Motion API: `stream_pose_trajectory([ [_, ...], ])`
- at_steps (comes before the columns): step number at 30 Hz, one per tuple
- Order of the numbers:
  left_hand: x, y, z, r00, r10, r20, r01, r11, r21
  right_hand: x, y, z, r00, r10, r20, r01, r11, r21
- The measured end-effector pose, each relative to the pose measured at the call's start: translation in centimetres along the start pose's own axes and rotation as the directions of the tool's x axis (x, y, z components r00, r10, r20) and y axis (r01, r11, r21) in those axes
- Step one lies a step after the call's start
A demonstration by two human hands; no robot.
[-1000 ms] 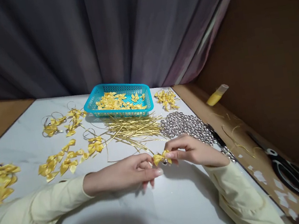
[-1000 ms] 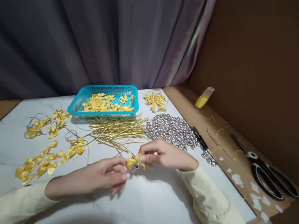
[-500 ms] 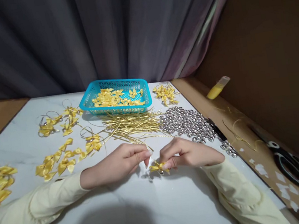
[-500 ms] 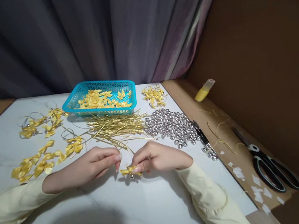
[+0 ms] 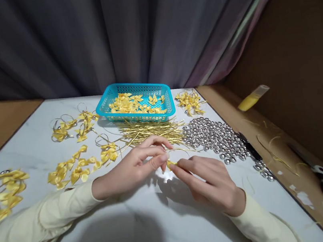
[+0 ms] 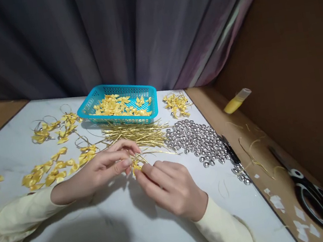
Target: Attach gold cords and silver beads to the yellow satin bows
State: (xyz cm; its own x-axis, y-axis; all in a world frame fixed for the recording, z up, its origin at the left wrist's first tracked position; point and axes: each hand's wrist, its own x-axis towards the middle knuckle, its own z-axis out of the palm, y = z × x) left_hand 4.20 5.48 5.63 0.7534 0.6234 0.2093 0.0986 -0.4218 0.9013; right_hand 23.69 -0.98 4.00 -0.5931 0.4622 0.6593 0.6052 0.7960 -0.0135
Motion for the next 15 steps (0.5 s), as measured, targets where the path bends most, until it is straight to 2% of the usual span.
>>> stream_pose_trajectory([
  [4, -0.1, 0.1, 0.3, 0.999, -0.005, -0.052, 0.001, 0.997, -0.080, 0.0, -0.3, 0.3, 0.999, -0.035, -0.003, 0.035, 0.999, 0.030],
  [15, 0.0, -0.9, 0.7, 0.966, -0.252, -0.053, 0.234, 0.946, -0.224, -0.6, -0.4, 1.4, 0.999, 0.043, -0.017, -0.040, 0.987, 0.158],
])
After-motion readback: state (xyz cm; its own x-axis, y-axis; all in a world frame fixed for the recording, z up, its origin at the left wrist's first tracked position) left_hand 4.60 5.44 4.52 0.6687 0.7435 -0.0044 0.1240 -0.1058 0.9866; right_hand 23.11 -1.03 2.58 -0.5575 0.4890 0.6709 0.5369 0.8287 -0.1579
